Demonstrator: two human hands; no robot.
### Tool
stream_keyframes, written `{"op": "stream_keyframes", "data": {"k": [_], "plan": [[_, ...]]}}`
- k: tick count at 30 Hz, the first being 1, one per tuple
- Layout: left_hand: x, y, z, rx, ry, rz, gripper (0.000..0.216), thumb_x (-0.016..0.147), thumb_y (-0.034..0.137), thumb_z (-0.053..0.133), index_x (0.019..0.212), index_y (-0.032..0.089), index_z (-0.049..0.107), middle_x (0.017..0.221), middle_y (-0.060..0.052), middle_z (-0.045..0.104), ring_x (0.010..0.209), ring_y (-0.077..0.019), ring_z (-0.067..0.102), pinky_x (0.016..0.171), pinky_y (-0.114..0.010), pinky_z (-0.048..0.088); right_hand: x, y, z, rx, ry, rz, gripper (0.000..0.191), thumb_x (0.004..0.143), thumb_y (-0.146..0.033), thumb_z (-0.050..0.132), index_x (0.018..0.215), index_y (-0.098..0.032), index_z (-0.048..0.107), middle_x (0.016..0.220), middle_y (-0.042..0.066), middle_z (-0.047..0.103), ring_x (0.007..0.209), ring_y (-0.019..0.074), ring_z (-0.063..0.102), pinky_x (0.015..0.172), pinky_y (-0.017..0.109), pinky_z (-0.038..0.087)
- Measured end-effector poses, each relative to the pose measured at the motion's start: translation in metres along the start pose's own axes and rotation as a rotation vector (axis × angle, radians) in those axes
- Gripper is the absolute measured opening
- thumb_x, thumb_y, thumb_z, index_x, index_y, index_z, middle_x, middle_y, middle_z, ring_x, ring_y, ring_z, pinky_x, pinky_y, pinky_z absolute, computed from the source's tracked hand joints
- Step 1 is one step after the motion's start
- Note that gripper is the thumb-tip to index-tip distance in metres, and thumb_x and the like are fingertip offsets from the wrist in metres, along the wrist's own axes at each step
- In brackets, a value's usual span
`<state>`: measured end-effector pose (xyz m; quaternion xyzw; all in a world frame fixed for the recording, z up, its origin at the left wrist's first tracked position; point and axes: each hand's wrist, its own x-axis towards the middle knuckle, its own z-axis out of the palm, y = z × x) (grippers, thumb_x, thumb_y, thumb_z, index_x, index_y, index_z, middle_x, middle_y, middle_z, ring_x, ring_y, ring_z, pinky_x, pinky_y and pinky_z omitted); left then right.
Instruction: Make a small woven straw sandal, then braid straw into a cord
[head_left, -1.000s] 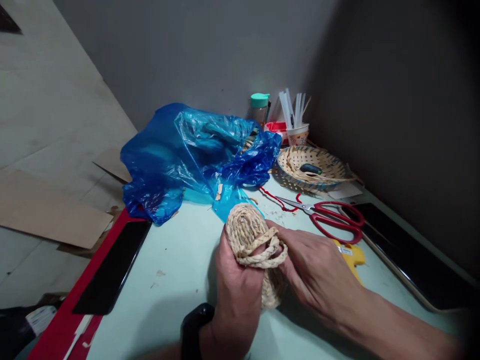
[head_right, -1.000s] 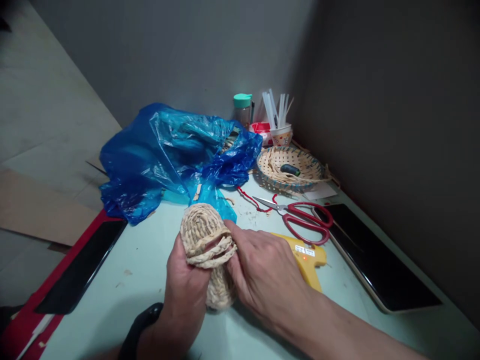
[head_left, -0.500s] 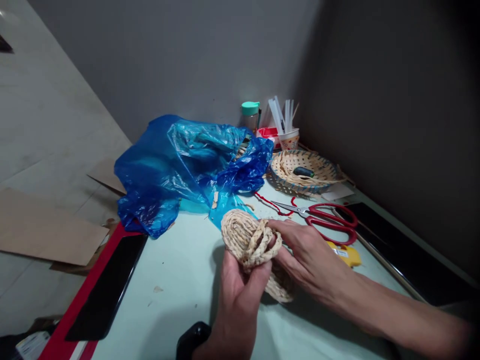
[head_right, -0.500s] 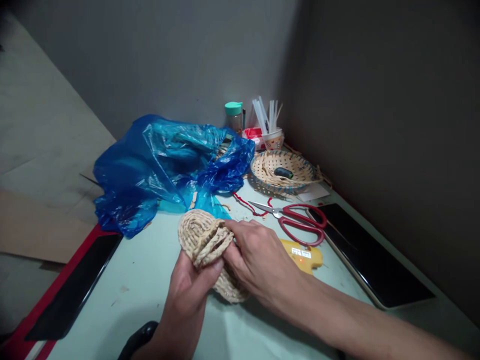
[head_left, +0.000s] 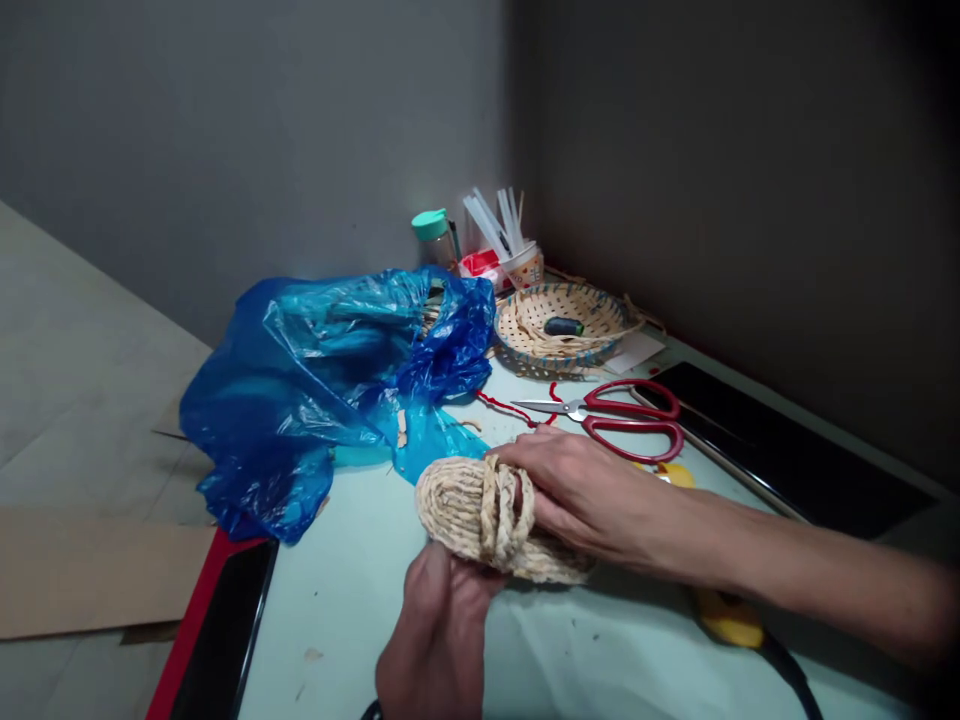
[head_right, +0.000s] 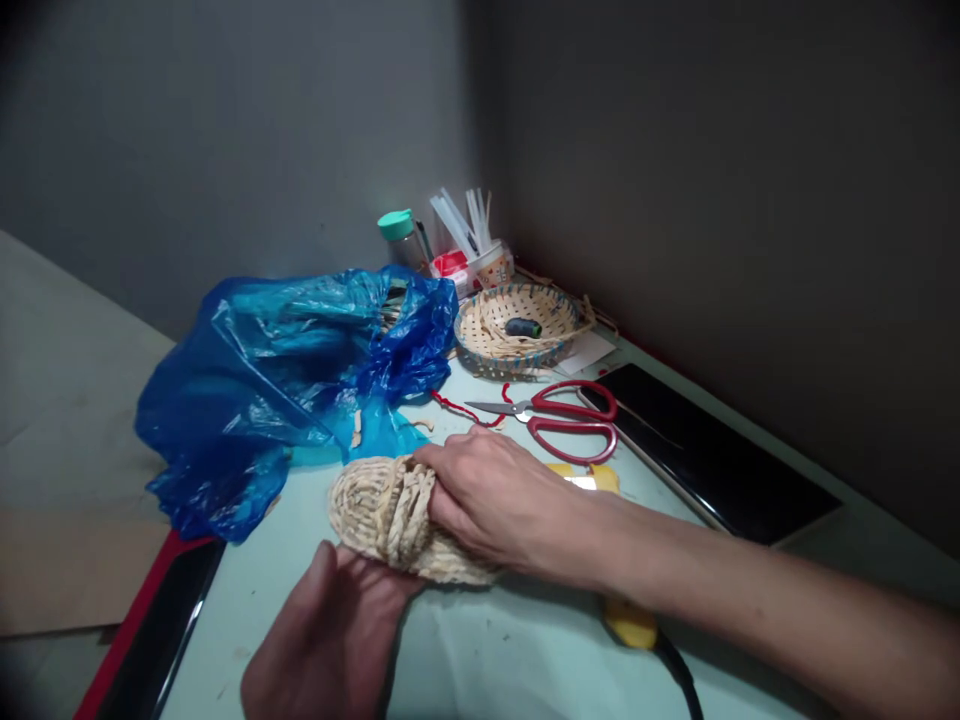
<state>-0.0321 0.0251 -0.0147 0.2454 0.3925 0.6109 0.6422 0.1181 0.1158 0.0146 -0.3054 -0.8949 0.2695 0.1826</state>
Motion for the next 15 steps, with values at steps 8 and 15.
{"op": "stream_keyframes", "data": {"k": [8,15], "plan": [[0.003,0.013,-0.007,0.14,0.17,-0.14,0.035,0.077,0.026,0.068,0.112,0.02,0.066,0.097,-0.006,0.071,0.092,-0.0244,0.067,0.08,-0.035,0.056,-0.01,-0.002,0.007,-0.176,-0.049,-0.142,0.022,0.095,-0.023,0.041,0.108,-0.016,0.057,0.086,0.006,0.06,0.081,0.0223,0.052,0.075,0.036,0.039],[0.006,0.029,-0.006,0.32,0.024,-0.09,0.023,0.072,0.028,0.075,0.091,0.017,0.068,0.071,-0.001,0.065,0.064,-0.0136,0.06,0.06,-0.023,0.05,-0.009,0.001,0.01,-0.202,0.013,-0.256,0.027,0.096,-0.024,0.04,0.116,-0.013,0.055,0.086,0.006,0.06,0.08,0.0212,0.05,0.073,0.035,0.037]]}}
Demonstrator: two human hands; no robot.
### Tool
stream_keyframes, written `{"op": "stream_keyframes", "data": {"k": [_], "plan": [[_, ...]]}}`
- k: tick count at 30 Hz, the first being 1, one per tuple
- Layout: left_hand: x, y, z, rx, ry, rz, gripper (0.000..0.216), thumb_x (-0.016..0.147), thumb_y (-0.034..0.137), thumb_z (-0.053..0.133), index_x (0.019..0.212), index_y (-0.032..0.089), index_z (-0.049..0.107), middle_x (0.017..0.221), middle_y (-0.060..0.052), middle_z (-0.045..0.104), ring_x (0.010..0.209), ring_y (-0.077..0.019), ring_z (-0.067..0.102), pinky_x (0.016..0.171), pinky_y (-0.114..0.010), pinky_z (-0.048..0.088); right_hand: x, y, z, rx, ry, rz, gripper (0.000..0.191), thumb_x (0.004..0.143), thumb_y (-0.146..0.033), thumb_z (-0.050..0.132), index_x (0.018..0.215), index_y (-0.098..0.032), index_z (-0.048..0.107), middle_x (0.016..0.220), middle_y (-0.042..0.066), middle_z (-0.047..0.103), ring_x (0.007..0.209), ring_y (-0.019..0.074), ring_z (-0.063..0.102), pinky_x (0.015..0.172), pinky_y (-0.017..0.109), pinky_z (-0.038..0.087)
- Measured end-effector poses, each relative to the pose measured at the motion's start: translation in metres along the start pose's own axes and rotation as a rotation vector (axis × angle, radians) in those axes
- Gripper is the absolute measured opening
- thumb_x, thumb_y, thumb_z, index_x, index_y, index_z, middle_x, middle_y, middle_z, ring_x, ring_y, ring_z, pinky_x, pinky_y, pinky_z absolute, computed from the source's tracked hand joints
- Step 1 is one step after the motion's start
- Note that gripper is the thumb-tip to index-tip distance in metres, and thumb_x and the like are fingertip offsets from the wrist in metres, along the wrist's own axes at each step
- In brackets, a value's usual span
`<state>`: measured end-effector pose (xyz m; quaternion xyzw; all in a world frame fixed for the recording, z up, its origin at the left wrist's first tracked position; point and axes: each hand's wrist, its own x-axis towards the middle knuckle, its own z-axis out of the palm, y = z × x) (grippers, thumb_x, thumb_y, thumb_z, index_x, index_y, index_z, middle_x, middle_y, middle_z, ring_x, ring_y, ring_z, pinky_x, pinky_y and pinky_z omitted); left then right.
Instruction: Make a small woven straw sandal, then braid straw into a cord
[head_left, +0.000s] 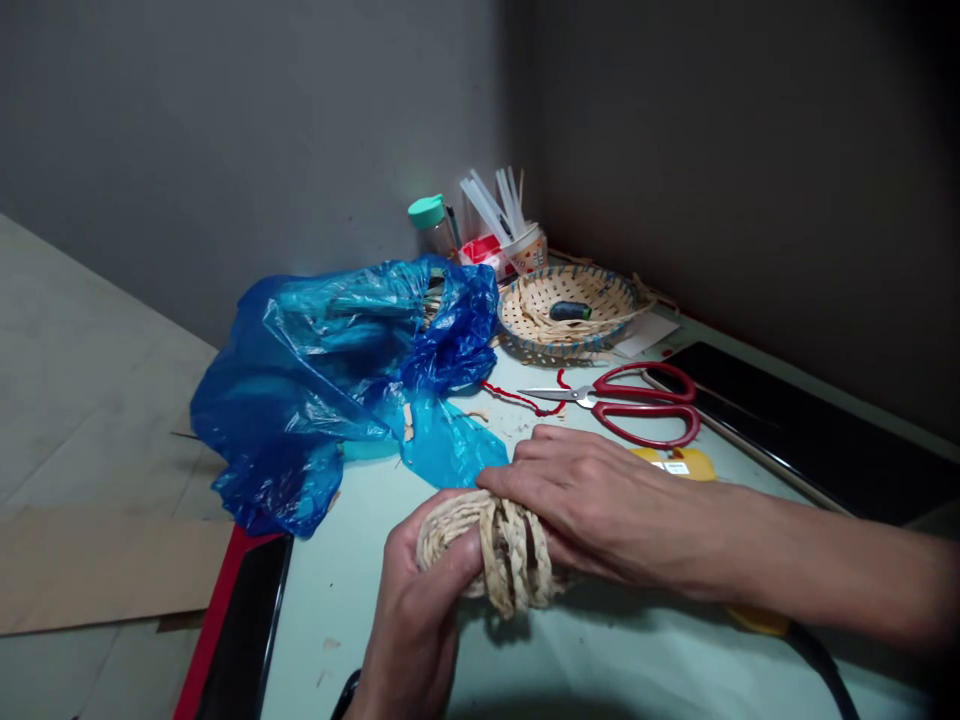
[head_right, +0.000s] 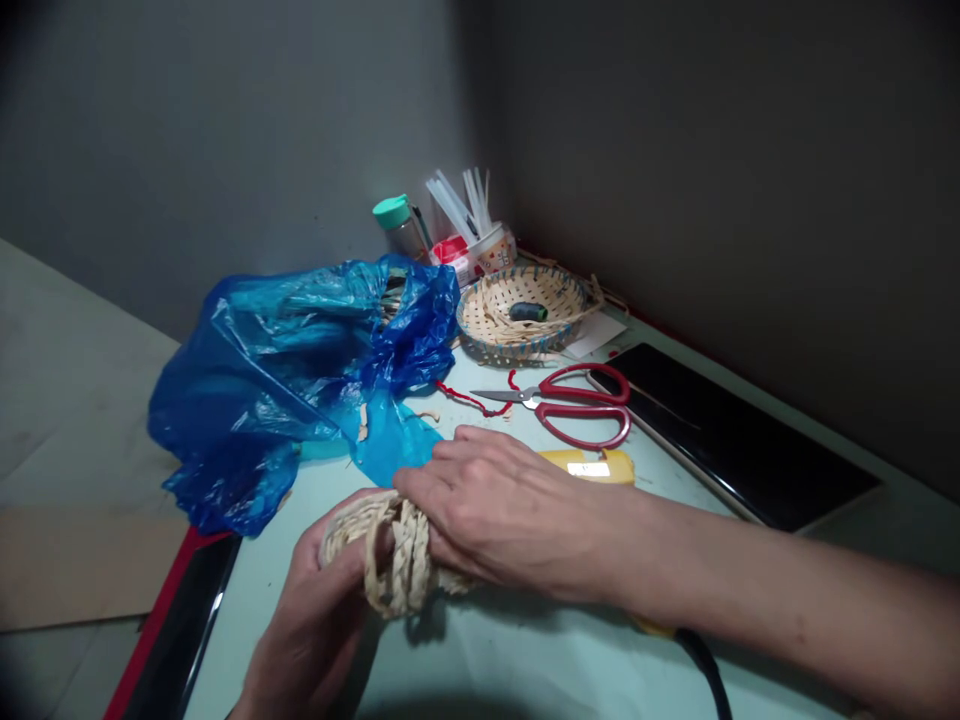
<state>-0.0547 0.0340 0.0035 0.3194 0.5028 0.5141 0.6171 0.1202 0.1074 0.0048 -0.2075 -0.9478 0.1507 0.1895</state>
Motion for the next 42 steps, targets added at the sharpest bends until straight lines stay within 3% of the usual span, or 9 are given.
{"op": "stream_keyframes", "data": {"k": [3,5,9,11,14,21,29,36,42], "plan": [[-0.001,0.002,-0.002,0.189,0.027,0.022,0.021,0.072,0.031,0.074,0.084,0.017,0.066,0.067,0.0,0.061,0.059,-0.0108,0.056,0.054,-0.02,0.047,0.0,-0.001,0.002,-0.012,0.04,-0.051,0.028,0.096,-0.021,0.04,0.118,-0.011,0.054,0.084,0.007,0.059,0.076,0.0204,0.049,0.068,0.033,0.036],[-0.004,0.0,-0.002,0.345,0.136,0.122,0.02,0.073,0.028,0.074,0.087,0.018,0.064,0.071,0.0,0.063,0.06,-0.011,0.057,0.055,-0.02,0.048,-0.001,-0.002,0.003,-0.014,0.065,-0.071,0.029,0.096,-0.021,0.04,0.119,-0.009,0.053,0.085,0.008,0.059,0.076,0.0205,0.049,0.068,0.033,0.036],[-0.007,-0.005,-0.001,0.705,0.346,0.761,0.03,0.074,0.014,0.07,0.102,0.023,0.064,0.097,-0.003,0.066,0.088,-0.0166,0.064,0.072,-0.024,0.054,-0.001,-0.005,0.004,0.012,0.03,-0.068,0.021,0.095,-0.015,0.042,0.111,-0.011,0.055,0.085,0.006,0.059,0.078,0.0191,0.049,0.068,0.031,0.036],[-0.007,-0.004,-0.002,0.88,0.31,1.065,0.031,0.075,0.005,0.068,0.101,0.021,0.068,0.103,-0.005,0.064,0.097,-0.0186,0.062,0.076,-0.026,0.054,-0.002,-0.006,0.004,0.049,-0.002,-0.061,0.015,0.095,-0.015,0.043,0.105,-0.013,0.055,0.084,0.005,0.059,0.077,0.0179,0.048,0.067,0.03,0.036],[-0.006,0.0,-0.001,0.996,0.199,1.246,0.027,0.075,-0.003,0.065,0.091,0.017,0.071,0.099,-0.006,0.064,0.092,-0.0178,0.063,0.075,-0.028,0.053,-0.002,-0.007,0.003,0.104,-0.013,-0.057,0.012,0.095,-0.016,0.044,0.101,-0.014,0.054,0.085,0.004,0.057,0.077,0.017,0.047,0.067,0.029,0.036],[-0.005,0.001,0.005,0.914,0.223,1.23,0.02,0.077,-0.005,0.063,0.085,0.013,0.069,0.092,-0.006,0.066,0.086,-0.0165,0.063,0.073,-0.028,0.052,-0.002,-0.007,0.005,0.175,-0.032,-0.027,0.017,0.096,-0.018,0.042,0.107,-0.013,0.054,0.086,0.006,0.055,0.079,0.0182,0.048,0.069,0.03,0.041],[-0.01,0.0,-0.002,0.974,0.183,1.077,0.021,0.08,-0.002,0.061,0.084,0.017,0.068,0.091,-0.003,0.064,0.087,-0.014,0.063,0.075,-0.025,0.052,0.0,-0.009,0.003,0.231,-0.074,-0.021,0.019,0.092,-0.01,0.044,0.107,-0.011,0.055,0.086,0.007,0.056,0.079,0.0183,0.05,0.068,0.03,0.044],[-0.011,0.0,-0.001,1.025,0.269,0.936,0.018,0.082,0.007,0.061,0.08,0.022,0.07,0.094,-0.001,0.064,0.087,-0.0126,0.063,0.074,-0.022,0.05,-0.003,-0.006,0.006,0.258,-0.088,-0.025,0.046,0.082,-0.003,0.047,0.127,-0.011,0.046,0.091,0.007,0.057,0.081,0.0179,0.052,0.07,0.029,0.046],[-0.009,0.004,-0.005,1.128,0.219,0.961,0.018,0.084,0.006,0.058,0.08,0.021,0.068,0.093,-0.001,0.062,0.087,-0.0116,0.062,0.077,-0.022,0.049,-0.003,-0.005,0.003,0.293,-0.094,-0.023,0.035,0.087,-0.004,0.046,0.12,-0.015,0.048,0.091,0.005,0.057,0.082,0.0162,0.051,0.07,0.028,0.044]]}}
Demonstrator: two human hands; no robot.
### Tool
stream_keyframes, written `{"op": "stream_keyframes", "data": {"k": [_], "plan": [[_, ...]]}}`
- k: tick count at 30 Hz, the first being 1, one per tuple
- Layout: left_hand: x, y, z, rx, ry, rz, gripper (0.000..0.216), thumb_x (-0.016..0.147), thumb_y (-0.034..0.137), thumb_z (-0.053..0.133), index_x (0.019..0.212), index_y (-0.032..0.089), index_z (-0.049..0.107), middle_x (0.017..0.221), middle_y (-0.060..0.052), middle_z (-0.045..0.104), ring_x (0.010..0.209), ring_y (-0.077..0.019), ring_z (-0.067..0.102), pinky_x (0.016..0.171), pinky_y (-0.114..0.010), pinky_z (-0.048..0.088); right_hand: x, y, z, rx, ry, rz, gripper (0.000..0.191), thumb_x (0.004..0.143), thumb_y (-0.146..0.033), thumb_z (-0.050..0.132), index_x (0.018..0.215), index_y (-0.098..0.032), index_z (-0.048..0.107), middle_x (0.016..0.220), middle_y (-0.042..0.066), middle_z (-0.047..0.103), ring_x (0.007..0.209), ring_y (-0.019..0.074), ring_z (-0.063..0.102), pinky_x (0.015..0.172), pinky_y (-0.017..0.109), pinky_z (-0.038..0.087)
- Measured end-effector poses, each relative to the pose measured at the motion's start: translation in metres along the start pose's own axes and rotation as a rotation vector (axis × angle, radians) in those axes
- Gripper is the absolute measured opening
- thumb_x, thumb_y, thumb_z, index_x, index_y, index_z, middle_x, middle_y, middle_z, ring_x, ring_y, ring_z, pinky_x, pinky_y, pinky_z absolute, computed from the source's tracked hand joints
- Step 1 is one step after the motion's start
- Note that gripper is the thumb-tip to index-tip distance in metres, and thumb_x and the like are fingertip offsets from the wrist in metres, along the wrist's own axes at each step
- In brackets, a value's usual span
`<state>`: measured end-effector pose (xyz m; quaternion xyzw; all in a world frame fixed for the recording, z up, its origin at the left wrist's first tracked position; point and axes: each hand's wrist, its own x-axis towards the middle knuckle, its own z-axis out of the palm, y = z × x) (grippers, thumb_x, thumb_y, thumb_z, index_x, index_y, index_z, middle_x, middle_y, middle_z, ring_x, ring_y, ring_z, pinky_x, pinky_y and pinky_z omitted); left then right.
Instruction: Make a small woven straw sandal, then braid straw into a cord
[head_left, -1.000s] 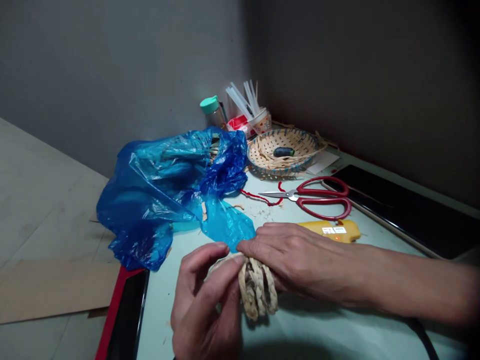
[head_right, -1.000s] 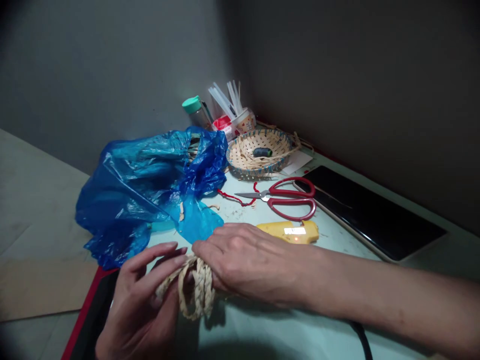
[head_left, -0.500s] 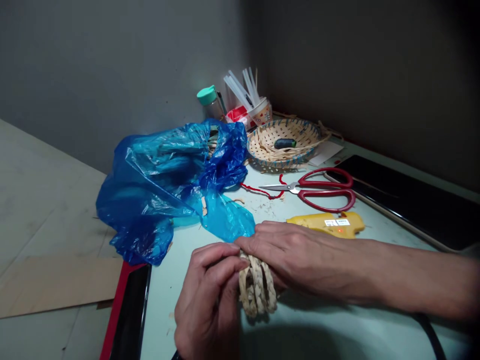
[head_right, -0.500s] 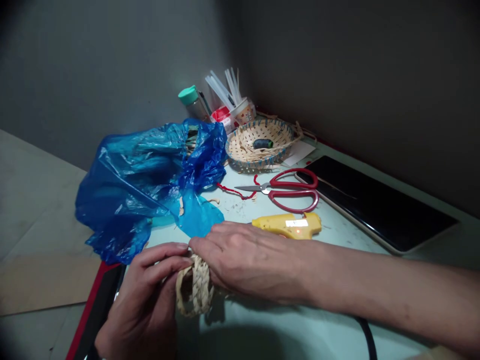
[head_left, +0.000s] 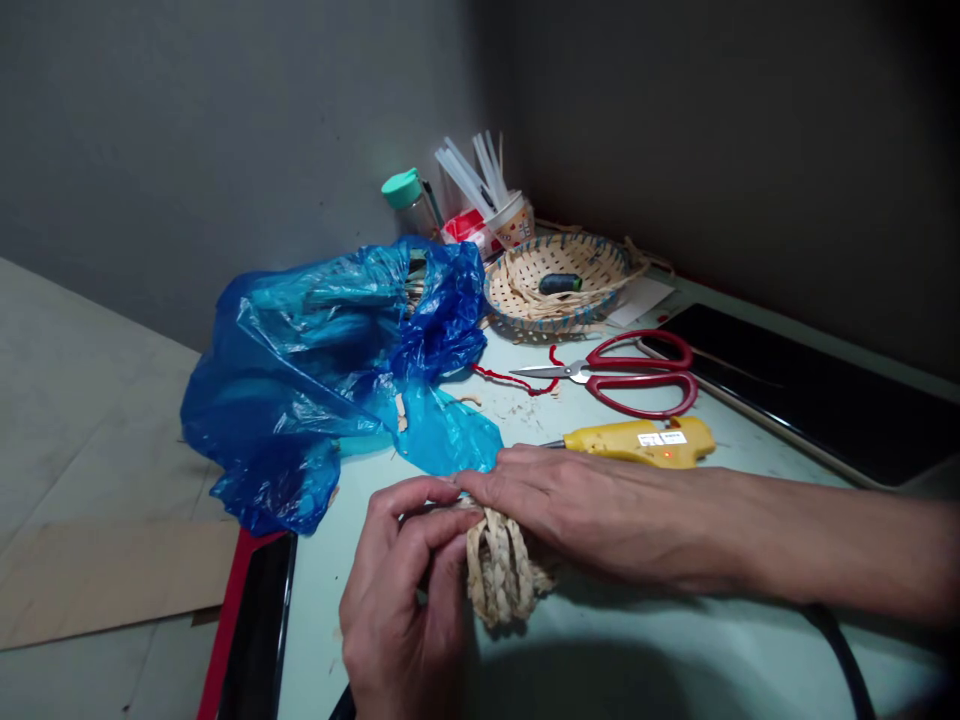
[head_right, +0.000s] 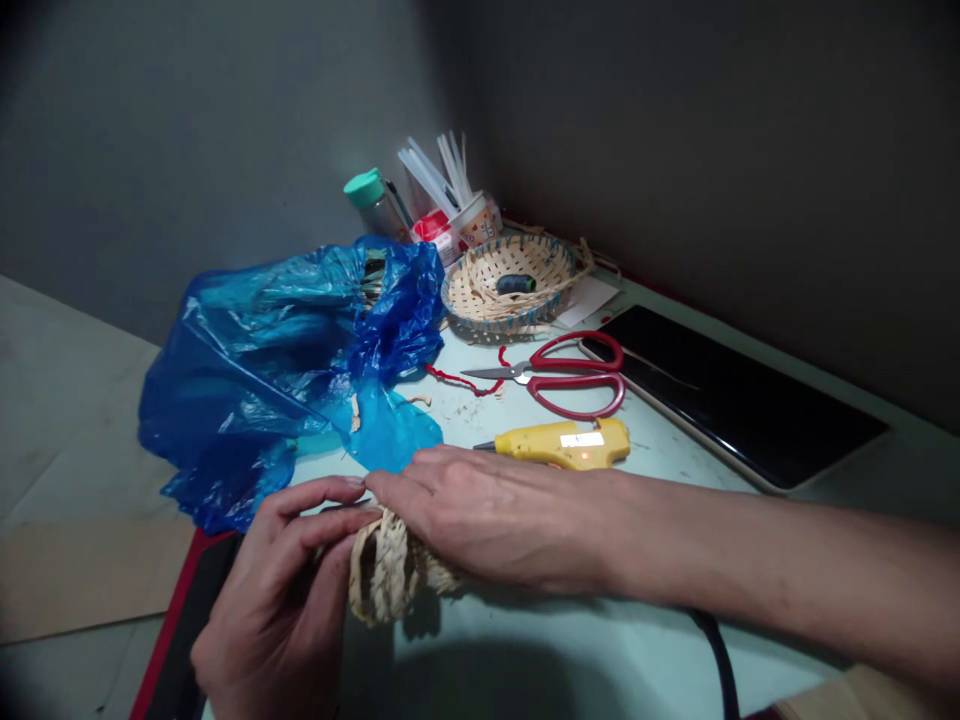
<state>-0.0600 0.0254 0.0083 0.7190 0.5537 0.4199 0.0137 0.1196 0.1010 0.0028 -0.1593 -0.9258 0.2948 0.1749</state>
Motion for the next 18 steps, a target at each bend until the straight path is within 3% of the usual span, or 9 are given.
{"op": "stream_keyframes", "data": {"k": [4,11,18], "plan": [[0.0,0.0,0.002,0.048,-0.01,0.038,0.017,0.083,0.006,0.056,0.08,0.02,0.065,0.093,-0.002,0.061,0.088,-0.0128,0.061,0.075,-0.023,0.049,0.0,-0.004,-0.003,0.0,-0.019,0.009,0.035,0.087,-0.005,0.048,0.121,-0.013,0.048,0.09,0.004,0.057,0.08,0.0158,0.05,0.068,0.027,0.043],[-0.003,0.001,0.004,0.074,-0.029,-0.026,0.014,0.083,0.011,0.056,0.078,0.02,0.065,0.095,-0.006,0.062,0.088,-0.0173,0.061,0.068,-0.027,0.05,-0.002,-0.004,0.001,0.03,-0.037,0.046,0.045,0.077,-0.003,0.054,0.121,-0.013,0.047,0.097,0.007,0.057,0.087,0.0182,0.051,0.073,0.03,0.045],[-0.001,-0.002,0.002,0.015,-0.106,-0.104,0.013,0.086,0.017,0.054,0.08,0.02,0.065,0.098,-0.006,0.061,0.093,-0.0189,0.059,0.075,-0.029,0.049,-0.003,-0.003,0.012,0.037,0.04,0.089,0.042,0.076,-0.005,0.053,0.117,-0.015,0.05,0.097,0.006,0.057,0.088,0.019,0.053,0.076,0.032,0.047]]}}
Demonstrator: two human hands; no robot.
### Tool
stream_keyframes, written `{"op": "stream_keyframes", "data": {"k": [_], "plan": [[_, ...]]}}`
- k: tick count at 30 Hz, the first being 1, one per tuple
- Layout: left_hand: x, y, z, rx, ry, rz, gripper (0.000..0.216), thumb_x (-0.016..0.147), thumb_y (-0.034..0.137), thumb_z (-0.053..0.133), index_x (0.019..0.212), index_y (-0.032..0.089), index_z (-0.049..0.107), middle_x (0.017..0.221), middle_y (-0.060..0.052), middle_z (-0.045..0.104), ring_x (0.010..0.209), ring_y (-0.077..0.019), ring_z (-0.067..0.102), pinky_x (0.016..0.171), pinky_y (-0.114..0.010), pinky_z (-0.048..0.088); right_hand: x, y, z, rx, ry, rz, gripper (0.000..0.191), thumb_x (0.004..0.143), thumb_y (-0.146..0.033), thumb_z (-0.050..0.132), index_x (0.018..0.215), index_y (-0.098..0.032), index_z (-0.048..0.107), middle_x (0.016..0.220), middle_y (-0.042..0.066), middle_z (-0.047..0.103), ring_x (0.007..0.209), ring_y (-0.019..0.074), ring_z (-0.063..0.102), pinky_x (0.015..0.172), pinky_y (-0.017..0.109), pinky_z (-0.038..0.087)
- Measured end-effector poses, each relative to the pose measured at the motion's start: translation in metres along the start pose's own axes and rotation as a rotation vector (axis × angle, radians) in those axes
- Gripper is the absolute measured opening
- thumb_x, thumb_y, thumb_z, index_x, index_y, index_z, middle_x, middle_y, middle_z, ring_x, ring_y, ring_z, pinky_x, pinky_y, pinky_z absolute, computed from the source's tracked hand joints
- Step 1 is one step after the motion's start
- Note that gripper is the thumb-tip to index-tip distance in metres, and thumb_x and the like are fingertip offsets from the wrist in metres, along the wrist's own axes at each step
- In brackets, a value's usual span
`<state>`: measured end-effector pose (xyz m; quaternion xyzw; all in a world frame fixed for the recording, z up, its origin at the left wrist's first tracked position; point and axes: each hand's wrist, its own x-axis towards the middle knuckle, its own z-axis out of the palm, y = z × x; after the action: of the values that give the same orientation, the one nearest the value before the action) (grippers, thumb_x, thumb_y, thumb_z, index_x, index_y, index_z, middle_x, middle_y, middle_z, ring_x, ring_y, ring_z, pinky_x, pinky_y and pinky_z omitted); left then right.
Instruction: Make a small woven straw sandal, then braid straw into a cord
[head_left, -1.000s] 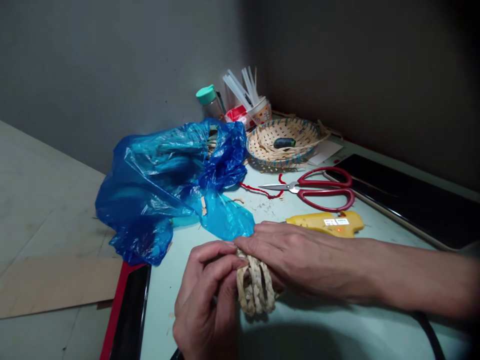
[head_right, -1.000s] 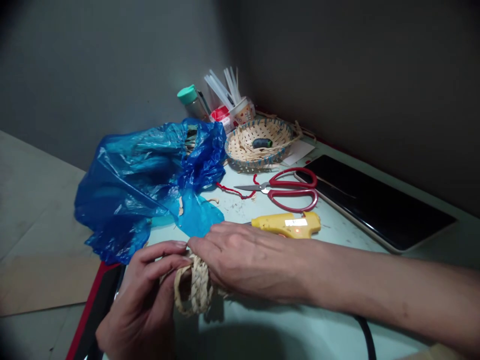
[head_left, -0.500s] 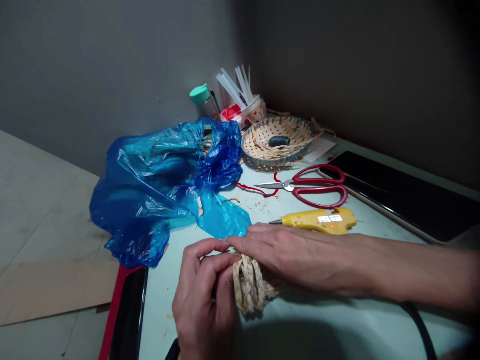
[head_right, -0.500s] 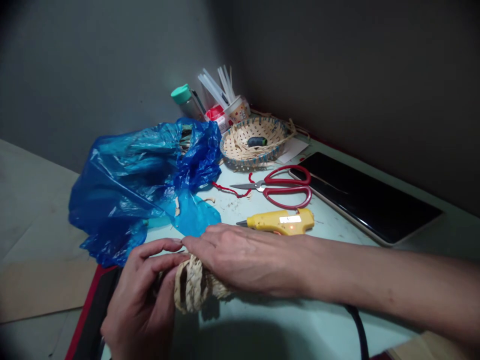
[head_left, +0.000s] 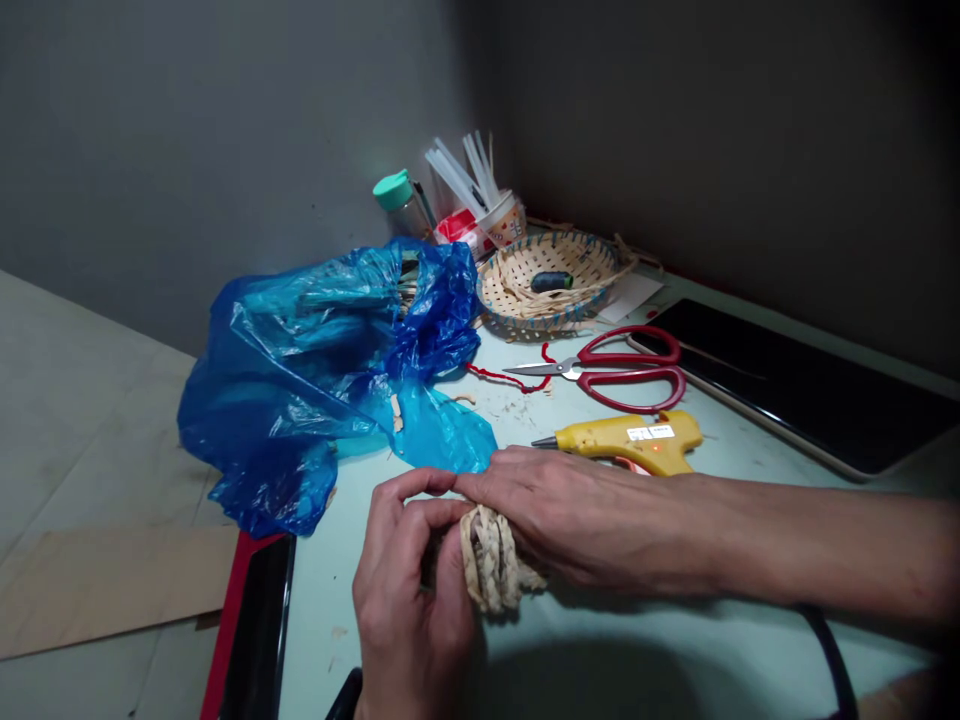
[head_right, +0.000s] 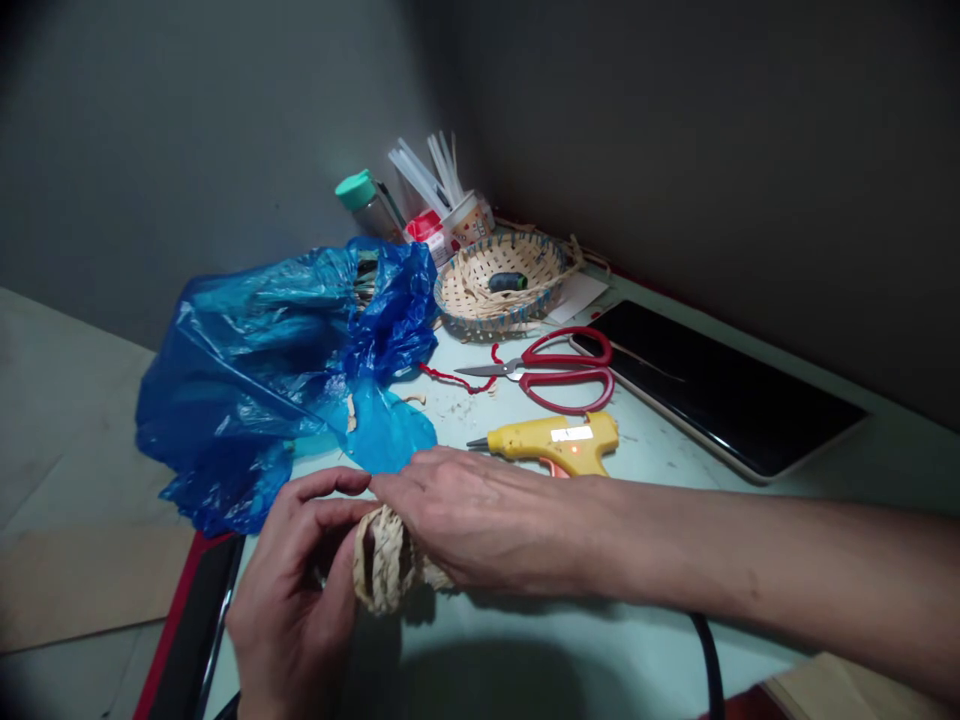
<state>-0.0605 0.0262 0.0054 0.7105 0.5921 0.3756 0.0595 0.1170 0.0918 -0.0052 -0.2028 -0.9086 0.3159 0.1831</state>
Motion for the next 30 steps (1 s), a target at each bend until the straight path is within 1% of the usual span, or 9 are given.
{"op": "stream_keyframes", "data": {"k": [6,8,11,14,19,23,25,28,30], "plan": [[0.001,0.002,-0.004,-0.04,-0.039,-0.069,0.016,0.086,0.02,0.053,0.079,0.022,0.067,0.102,-0.005,0.06,0.094,-0.0194,0.058,0.079,-0.03,0.049,-0.001,0.002,-0.002,0.041,-0.031,-0.058,0.047,0.078,-0.004,0.051,0.124,-0.013,0.045,0.103,0.009,0.056,0.092,0.0192,0.052,0.079,0.032,0.046],[0.002,0.002,-0.007,-0.064,-0.057,-0.102,0.016,0.086,0.021,0.054,0.077,0.023,0.068,0.104,-0.005,0.059,0.096,-0.0195,0.058,0.079,-0.029,0.049,-0.001,0.002,-0.005,0.059,-0.051,-0.073,0.043,0.081,-0.007,0.052,0.123,-0.012,0.045,0.101,0.009,0.057,0.089,0.0183,0.052,0.077,0.031,0.045],[0.005,-0.001,-0.012,-0.077,-0.137,-0.116,0.015,0.086,0.021,0.055,0.078,0.024,0.068,0.106,-0.005,0.057,0.096,-0.0185,0.059,0.078,-0.027,0.05,0.0,0.002,-0.011,0.09,-0.076,-0.085,0.033,0.085,-0.013,0.052,0.118,-0.012,0.047,0.1,0.008,0.057,0.087,0.0171,0.052,0.076,0.029,0.045],[0.008,-0.004,-0.016,-0.036,-0.211,-0.071,0.014,0.085,0.021,0.056,0.08,0.023,0.068,0.105,-0.006,0.057,0.097,-0.019,0.059,0.076,-0.027,0.051,0.0,0.001,-0.013,0.12,-0.093,-0.088,0.034,0.086,-0.015,0.053,0.119,-0.013,0.046,0.101,0.008,0.057,0.087,0.0172,0.052,0.078,0.029,0.045],[0.007,0.0,-0.012,0.057,-0.109,-0.022,0.015,0.084,0.017,0.057,0.077,0.022,0.069,0.105,-0.006,0.059,0.097,-0.0199,0.06,0.078,-0.028,0.052,0.001,-0.002,-0.008,0.078,-0.065,-0.093,0.046,0.082,-0.007,0.052,0.127,-0.009,0.042,0.099,0.01,0.058,0.086,0.019,0.053,0.076,0.032,0.045],[0.003,0.004,-0.004,0.076,0.026,0.035,0.015,0.083,0.014,0.057,0.075,0.021,0.067,0.102,-0.006,0.06,0.095,-0.0188,0.061,0.077,-0.029,0.052,0.0,-0.002,-0.001,0.0,0.031,-0.102,0.037,0.083,-0.008,0.051,0.119,-0.011,0.047,0.096,0.009,0.057,0.084,0.0199,0.051,0.074,0.034,0.045],[0.002,0.003,-0.001,0.057,0.056,0.057,0.013,0.083,0.012,0.056,0.08,0.021,0.066,0.102,-0.006,0.06,0.098,-0.0194,0.06,0.08,-0.03,0.051,-0.001,-0.002,0.001,-0.043,0.032,-0.07,0.036,0.083,-0.006,0.049,0.118,-0.012,0.049,0.094,0.009,0.057,0.084,0.02,0.051,0.074,0.033,0.044],[0.004,0.0,0.001,-0.025,0.042,0.001,0.015,0.082,0.01,0.056,0.091,0.021,0.061,0.105,-0.006,0.06,0.102,-0.0202,0.058,0.081,-0.032,0.051,-0.001,-0.002,0.003,-0.088,0.051,-0.044,0.046,0.079,-0.008,0.052,0.124,-0.013,0.046,0.094,0.008,0.056,0.083,0.0206,0.051,0.072,0.033,0.044],[0.007,-0.001,0.002,-0.076,0.024,-0.07,0.016,0.08,0.009,0.056,0.091,0.021,0.058,0.105,-0.006,0.059,0.103,-0.0205,0.057,0.08,-0.031,0.051,-0.001,-0.002,0.003,-0.099,0.068,-0.02,0.054,0.076,-0.009,0.053,0.129,-0.014,0.041,0.094,0.009,0.057,0.083,0.0214,0.053,0.071,0.033,0.044]]}}
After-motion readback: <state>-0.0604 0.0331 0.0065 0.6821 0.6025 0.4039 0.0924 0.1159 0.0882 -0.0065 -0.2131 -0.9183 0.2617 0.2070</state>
